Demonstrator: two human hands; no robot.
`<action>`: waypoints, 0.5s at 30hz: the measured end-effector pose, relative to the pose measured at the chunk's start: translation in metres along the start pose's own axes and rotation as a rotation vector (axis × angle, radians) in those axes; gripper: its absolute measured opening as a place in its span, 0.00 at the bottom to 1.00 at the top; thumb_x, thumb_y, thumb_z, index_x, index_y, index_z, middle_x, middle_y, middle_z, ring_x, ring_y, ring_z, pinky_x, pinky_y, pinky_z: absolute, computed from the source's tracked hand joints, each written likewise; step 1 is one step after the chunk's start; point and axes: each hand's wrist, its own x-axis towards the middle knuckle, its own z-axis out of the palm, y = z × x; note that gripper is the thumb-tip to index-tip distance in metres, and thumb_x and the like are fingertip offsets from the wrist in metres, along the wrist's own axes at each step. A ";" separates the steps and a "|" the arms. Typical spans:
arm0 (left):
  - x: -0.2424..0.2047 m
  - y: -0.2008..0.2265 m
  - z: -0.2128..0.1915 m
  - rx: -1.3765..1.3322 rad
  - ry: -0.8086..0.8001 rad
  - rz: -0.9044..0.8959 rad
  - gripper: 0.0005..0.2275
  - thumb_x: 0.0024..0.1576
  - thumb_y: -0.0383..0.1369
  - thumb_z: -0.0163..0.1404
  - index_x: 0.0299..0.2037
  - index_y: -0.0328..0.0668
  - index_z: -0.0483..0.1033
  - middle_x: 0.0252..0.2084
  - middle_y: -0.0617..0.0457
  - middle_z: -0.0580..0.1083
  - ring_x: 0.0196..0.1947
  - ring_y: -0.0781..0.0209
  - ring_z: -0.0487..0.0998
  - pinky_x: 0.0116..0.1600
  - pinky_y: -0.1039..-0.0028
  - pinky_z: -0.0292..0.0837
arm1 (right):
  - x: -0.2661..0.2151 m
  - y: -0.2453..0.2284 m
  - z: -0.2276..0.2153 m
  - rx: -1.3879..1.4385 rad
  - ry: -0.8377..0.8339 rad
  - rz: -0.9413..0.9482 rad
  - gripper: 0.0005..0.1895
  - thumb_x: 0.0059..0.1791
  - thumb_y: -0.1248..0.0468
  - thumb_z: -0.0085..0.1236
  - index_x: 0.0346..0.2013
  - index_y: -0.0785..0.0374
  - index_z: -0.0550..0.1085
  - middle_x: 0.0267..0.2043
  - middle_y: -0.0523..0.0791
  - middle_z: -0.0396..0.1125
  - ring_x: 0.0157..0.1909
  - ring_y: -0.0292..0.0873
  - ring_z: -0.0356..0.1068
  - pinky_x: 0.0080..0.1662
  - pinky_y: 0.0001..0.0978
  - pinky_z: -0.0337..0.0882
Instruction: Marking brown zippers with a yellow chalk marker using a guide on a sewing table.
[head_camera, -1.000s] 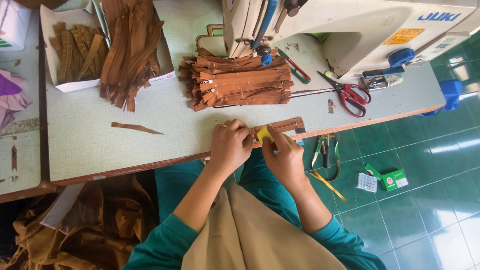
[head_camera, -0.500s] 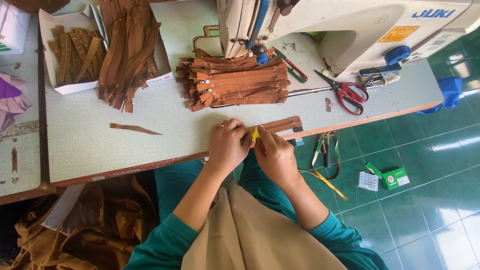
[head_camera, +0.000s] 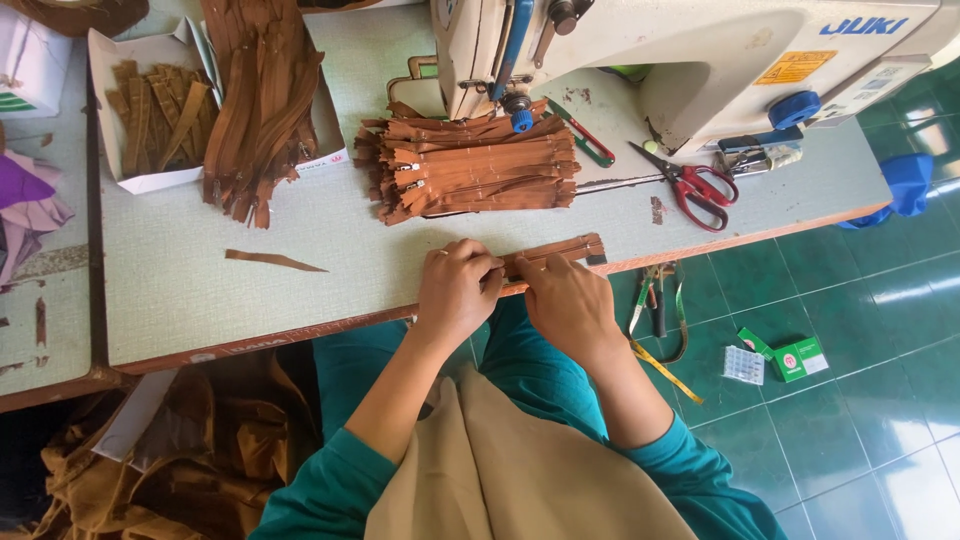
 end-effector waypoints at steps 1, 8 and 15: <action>-0.001 -0.002 -0.002 0.004 0.000 -0.001 0.03 0.52 0.34 0.57 0.31 0.53 0.85 0.32 0.57 0.77 0.30 0.56 0.81 0.42 0.63 0.75 | 0.000 0.001 -0.002 0.003 0.000 -0.003 0.20 0.48 0.59 0.53 0.54 0.44 0.78 0.29 0.43 0.68 0.30 0.45 0.73 0.28 0.41 0.75; -0.010 -0.016 -0.052 0.147 0.085 0.001 0.04 0.46 0.35 0.62 0.29 0.61 0.84 0.33 0.65 0.75 0.35 0.60 0.79 0.45 0.65 0.70 | 0.007 0.001 -0.017 -0.091 -0.025 -0.096 0.17 0.52 0.61 0.52 0.53 0.45 0.80 0.28 0.43 0.67 0.28 0.41 0.71 0.27 0.35 0.75; -0.018 -0.022 -0.057 0.169 0.128 0.004 0.03 0.48 0.37 0.60 0.30 0.66 0.84 0.35 0.69 0.75 0.37 0.64 0.78 0.48 0.67 0.67 | 0.008 0.001 -0.023 -0.073 -0.033 -0.112 0.17 0.51 0.64 0.52 0.52 0.48 0.81 0.28 0.44 0.68 0.28 0.41 0.72 0.28 0.34 0.76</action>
